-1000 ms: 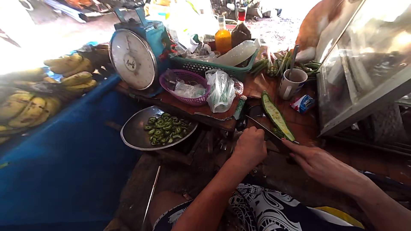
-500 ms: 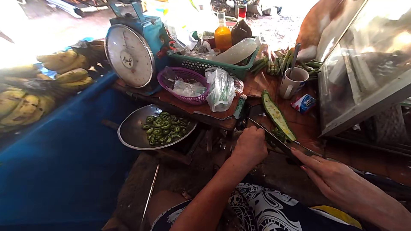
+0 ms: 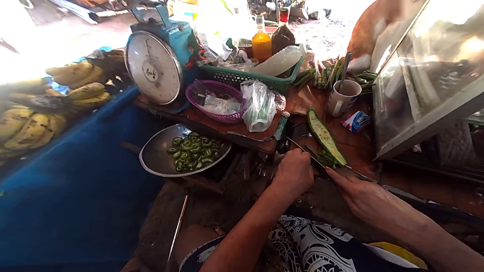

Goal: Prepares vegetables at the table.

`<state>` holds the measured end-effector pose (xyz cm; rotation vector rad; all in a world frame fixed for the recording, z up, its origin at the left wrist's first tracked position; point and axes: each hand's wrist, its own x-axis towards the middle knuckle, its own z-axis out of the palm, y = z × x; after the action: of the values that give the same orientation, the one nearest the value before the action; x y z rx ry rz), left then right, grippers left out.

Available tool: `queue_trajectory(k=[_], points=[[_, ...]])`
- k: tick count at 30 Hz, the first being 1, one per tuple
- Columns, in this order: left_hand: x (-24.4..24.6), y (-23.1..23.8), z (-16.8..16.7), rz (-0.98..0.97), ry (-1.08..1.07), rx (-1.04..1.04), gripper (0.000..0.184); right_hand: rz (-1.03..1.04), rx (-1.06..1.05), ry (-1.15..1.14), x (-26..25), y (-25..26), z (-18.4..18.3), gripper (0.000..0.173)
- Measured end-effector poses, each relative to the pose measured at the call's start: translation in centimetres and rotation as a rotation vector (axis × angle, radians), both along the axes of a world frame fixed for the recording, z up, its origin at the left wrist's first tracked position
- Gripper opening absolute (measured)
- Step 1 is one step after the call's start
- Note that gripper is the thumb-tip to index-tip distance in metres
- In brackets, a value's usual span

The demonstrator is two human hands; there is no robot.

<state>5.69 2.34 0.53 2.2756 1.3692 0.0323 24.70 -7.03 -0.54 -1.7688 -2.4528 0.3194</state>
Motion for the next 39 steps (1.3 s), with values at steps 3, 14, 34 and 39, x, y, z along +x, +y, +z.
queue_trajectory(k=[3, 14, 34, 39], points=[[-0.1, 0.0, 0.1, 0.009, 0.002, -0.012, 0.032, -0.008, -0.113, 0.112, 0.8, 1.3, 0.4, 0.052], [-0.2, 0.9, -0.5, 0.0, -0.126, 0.047, 0.031, -0.027, 0.015, 0.264, 3.1, 2.0, 0.4, 0.049], [-0.9, 0.6, -0.3, -0.039, -0.021, 0.009, 0.033, -0.01, 0.138, 0.097, 2.1, -1.6, -0.5, 0.051], [-1.1, 0.7, -0.4, -0.05, -0.069, 0.008, 0.032, -0.009, 0.145, 0.11, 2.3, -2.2, -0.8, 0.052]])
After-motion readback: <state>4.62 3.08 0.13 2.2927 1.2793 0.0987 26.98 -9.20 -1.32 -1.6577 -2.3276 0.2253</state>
